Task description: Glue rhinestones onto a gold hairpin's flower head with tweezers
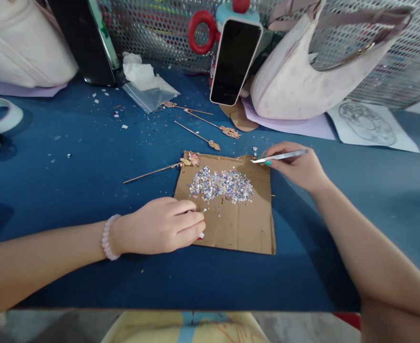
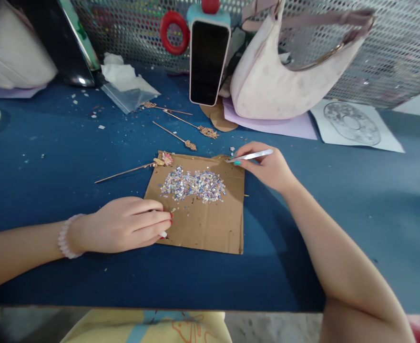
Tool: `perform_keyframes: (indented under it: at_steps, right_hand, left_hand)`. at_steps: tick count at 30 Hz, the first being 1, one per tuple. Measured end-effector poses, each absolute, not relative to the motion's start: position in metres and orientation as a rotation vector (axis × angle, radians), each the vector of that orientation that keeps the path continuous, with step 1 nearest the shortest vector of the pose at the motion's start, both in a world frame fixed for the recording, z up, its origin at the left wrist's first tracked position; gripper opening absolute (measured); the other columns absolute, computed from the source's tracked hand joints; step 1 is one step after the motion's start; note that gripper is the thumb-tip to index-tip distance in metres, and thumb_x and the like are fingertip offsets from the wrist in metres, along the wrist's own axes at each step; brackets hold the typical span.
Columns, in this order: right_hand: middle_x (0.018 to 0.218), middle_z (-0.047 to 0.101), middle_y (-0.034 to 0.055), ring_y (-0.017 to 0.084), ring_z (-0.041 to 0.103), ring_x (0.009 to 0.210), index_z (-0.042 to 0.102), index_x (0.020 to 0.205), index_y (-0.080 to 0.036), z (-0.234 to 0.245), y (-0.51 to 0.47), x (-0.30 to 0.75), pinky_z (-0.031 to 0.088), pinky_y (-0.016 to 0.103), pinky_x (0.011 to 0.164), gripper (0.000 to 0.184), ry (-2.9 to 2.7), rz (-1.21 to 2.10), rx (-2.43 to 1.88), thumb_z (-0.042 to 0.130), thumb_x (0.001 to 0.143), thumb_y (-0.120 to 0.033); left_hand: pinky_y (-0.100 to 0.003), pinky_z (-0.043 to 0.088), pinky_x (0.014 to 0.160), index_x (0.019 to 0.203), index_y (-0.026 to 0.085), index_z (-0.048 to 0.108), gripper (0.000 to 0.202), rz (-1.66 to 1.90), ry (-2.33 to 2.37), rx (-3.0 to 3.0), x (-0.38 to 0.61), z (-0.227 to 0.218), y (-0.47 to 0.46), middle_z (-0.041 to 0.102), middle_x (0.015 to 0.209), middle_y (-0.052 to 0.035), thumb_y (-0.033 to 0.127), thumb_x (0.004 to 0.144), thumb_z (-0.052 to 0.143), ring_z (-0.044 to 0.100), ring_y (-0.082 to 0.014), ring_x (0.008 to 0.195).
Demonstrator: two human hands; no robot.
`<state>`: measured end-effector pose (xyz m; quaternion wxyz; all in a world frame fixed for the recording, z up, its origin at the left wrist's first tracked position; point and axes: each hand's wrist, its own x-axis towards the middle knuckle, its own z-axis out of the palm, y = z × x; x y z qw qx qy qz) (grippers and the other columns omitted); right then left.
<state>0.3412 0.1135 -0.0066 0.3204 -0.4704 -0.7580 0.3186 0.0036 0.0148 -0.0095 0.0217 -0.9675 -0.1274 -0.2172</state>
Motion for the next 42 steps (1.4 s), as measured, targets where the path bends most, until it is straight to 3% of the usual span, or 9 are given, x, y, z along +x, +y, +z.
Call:
perform_keyframes:
  at_steps: [14,24,35,42]
  right_hand:
    - [0.097,0.07,0.0082,0.018,0.063,0.09,0.069,0.086,-0.021,0.004,0.116,0.352,0.05,0.033,0.085,0.013,-2.106,0.92,-1.267,0.068,0.083,-0.033]
    - [0.096,0.07,0.0091,0.017,0.062,0.089,0.069,0.088,-0.018,0.017,0.119,0.367,0.048,0.031,0.08,0.015,-2.165,0.942,-1.279,0.067,0.084,-0.032]
    - [0.093,0.07,0.0099,0.018,0.063,0.082,0.07,0.089,-0.017,0.014,0.121,0.367,0.049,0.034,0.077,0.033,-2.174,0.977,-1.359,0.067,0.08,-0.048]
    - [0.096,0.071,0.0105,0.019,0.063,0.085,0.07,0.091,-0.016,0.025,0.116,0.364,0.047,0.035,0.081,0.03,-2.249,0.913,-1.426,0.065,0.082,-0.044]
  left_hand:
    - [-0.03,0.059,0.062,0.096,0.01,0.068,0.011,-0.645,-0.363,-2.977,0.002,-0.008,0.01,0.075,0.095,-0.0084,0.014,0.091,0.06,0.069,-0.0215,0.088]
    - [-0.032,0.058,0.062,0.105,0.009,0.068,0.017,-0.569,-0.391,-2.969,0.0,-0.01,0.003,0.074,0.101,-0.0104,0.013,0.091,0.059,0.068,-0.0247,0.095]
    - [-0.033,0.058,0.064,0.105,0.006,0.068,0.018,-0.525,-0.442,-2.934,0.003,-0.009,-0.006,0.073,0.103,-0.0122,0.009,0.09,0.058,0.067,-0.0261,0.098]
    - [-0.034,0.058,0.061,0.103,0.006,0.069,0.019,-0.518,-0.469,-2.897,0.005,-0.01,-0.013,0.074,0.103,-0.0123,0.008,0.091,0.054,0.068,-0.0274,0.098]
